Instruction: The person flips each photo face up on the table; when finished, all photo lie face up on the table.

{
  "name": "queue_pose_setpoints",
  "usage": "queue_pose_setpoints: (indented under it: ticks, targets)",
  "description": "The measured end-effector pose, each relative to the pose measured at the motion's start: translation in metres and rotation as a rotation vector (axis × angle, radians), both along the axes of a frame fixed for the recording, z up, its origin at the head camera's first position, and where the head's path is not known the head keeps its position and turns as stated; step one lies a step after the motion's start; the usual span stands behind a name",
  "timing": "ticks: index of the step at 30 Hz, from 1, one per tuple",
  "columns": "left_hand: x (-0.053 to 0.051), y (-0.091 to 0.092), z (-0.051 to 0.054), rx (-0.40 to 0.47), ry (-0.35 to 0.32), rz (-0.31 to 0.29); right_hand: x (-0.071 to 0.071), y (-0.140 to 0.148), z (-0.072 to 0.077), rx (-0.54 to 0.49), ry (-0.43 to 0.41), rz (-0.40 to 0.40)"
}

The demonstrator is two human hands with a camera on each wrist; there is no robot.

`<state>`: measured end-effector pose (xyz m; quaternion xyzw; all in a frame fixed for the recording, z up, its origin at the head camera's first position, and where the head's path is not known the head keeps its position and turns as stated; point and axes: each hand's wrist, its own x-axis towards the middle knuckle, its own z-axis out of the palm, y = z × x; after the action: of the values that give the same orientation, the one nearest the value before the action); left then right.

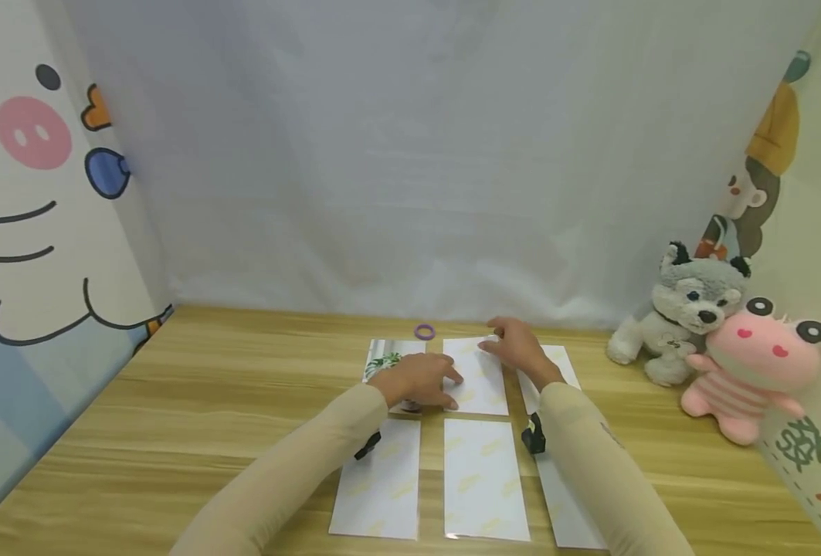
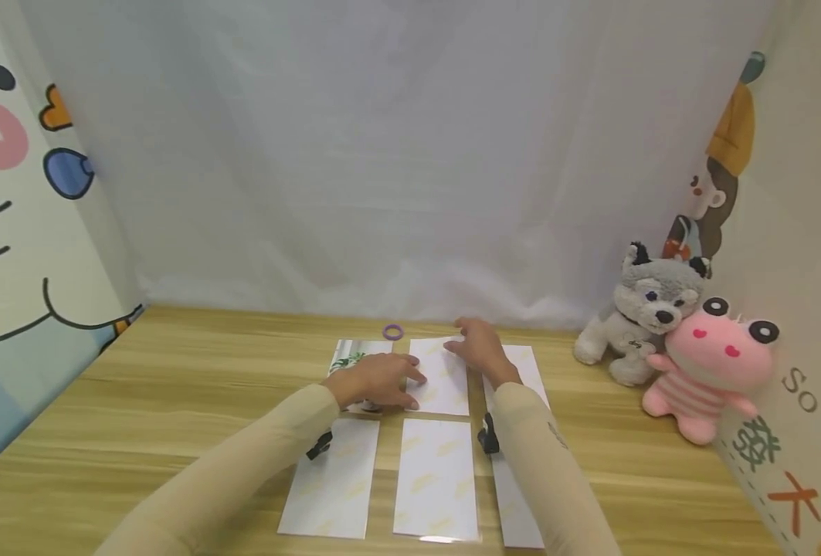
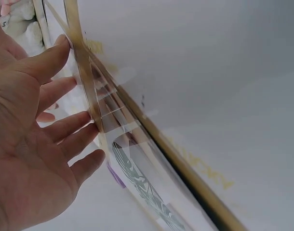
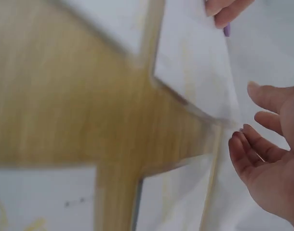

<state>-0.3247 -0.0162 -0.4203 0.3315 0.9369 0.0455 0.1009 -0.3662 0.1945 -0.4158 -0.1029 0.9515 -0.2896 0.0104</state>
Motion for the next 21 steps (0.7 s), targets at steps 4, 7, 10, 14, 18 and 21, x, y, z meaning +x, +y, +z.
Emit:
queue_pose_setpoints:
  ticks: [4,7,10,14,18,21]
  targets:
    - [0.0009,0.0001,0.0004,0.007,-0.011,0.016,-0.0010,0.0032,0.0018,-0.175,-0.033,-0.072]
    - [0.0012,0.0007,0.0004,0.011,-0.019,0.027,-0.0014,0.0061,0.0012,-0.259,-0.063,-0.104]
    - [0.0012,0.0010,-0.0002,0.006,-0.023,0.037,-0.0014,0.0066,-0.0010,-0.300,-0.098,-0.081]
    - [0.0016,0.0013,-0.0005,0.001,-0.021,0.043,0.0005,0.0052,-0.0029,-0.299,-0.138,-0.039]
    - [0.0026,0.0008,0.0010,0.013,-0.034,0.050,0.0018,0.0040,-0.0004,-0.301,-0.151,-0.031]
    - [0.0024,0.0000,0.0020,0.019,-0.032,0.052,0.0014,0.0036,0.0019,-0.316,-0.161,-0.023]
